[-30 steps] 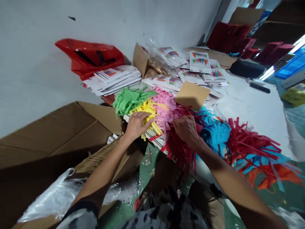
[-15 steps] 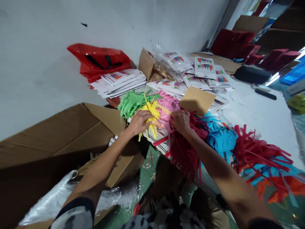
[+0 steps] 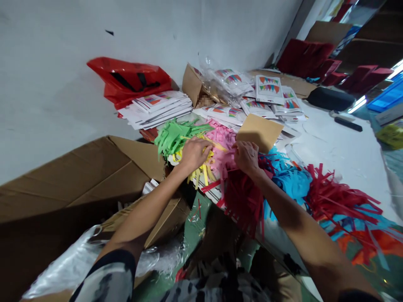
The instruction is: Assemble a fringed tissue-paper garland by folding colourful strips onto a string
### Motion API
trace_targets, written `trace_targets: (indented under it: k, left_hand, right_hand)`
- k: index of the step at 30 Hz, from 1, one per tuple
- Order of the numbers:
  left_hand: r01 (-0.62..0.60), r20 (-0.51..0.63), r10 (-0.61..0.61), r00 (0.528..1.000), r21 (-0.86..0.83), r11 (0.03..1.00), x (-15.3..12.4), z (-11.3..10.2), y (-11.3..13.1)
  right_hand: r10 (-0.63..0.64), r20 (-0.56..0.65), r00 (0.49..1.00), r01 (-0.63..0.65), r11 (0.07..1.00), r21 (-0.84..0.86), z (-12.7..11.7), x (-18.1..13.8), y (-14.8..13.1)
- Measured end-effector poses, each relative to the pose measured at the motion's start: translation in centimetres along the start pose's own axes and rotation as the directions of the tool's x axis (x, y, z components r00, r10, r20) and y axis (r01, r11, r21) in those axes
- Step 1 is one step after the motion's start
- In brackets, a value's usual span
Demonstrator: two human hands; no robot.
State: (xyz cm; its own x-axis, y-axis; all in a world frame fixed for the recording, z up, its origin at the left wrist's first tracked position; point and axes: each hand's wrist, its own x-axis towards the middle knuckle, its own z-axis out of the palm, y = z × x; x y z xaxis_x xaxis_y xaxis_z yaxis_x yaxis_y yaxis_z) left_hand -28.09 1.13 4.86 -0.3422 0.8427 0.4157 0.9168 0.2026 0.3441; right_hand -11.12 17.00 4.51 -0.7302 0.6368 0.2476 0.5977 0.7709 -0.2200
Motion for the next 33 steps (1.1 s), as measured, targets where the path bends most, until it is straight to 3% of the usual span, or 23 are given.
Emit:
trace_targets:
  k: [4, 12, 17, 22, 25, 29, 33]
  left_hand:
    - [-0.055, 0.204, 0.047, 0.978, 0.036, 0.998, 0.4, 1.5, -0.1]
    - [-0.186, 0.188, 0.184, 0.965, -0.006, 0.983, -2.1, 2.0, -2.5]
    - [-0.339, 0.138, 0.337, 0.931, -0.013, 0.941, -1.3, 0.9, -5.3]
    - [-0.399, 0.162, 0.397, 0.904, -0.019, 0.917, -0.9, -0.2, -6.2]
    - [-0.317, 0.043, 0.32, 0.947, -0.05, 0.947, -1.4, -0.7, -4.5]
    - [-0.064, -0.122, 0.052, 0.991, -0.089, 0.994, -2.4, -1.0, -0.4]
    - [0.14, -0.089, -0.184, 0.979, -0.367, 0.92, -2.9, -0.4, 3.0]
  right_hand:
    - [0.111, 0.029, 0.993, -0.112, 0.993, 0.034, 0.0, -0.6, 0.1]
    - [0.223, 0.023, 0.974, -0.219, 0.921, 0.323, 1.7, 0.1, 0.5]
    - [0.129, -0.008, 0.992, -0.096, 0.778, 0.621, 0.1, 0.2, 2.1]
    - [-0.005, -0.032, 0.999, 0.026, 0.715, 0.699, -0.8, -2.6, 3.2]
    - [-0.021, -0.04, 0.999, 0.042, 0.766, 0.642, -0.8, -4.7, 3.3]
    - [-0.011, -0.068, 0.998, 0.046, 0.846, 0.531, -1.5, -6.5, 3.2]
    - [-0.073, -0.08, 0.994, 0.098, 0.919, 0.383, -2.7, -8.0, 2.7]
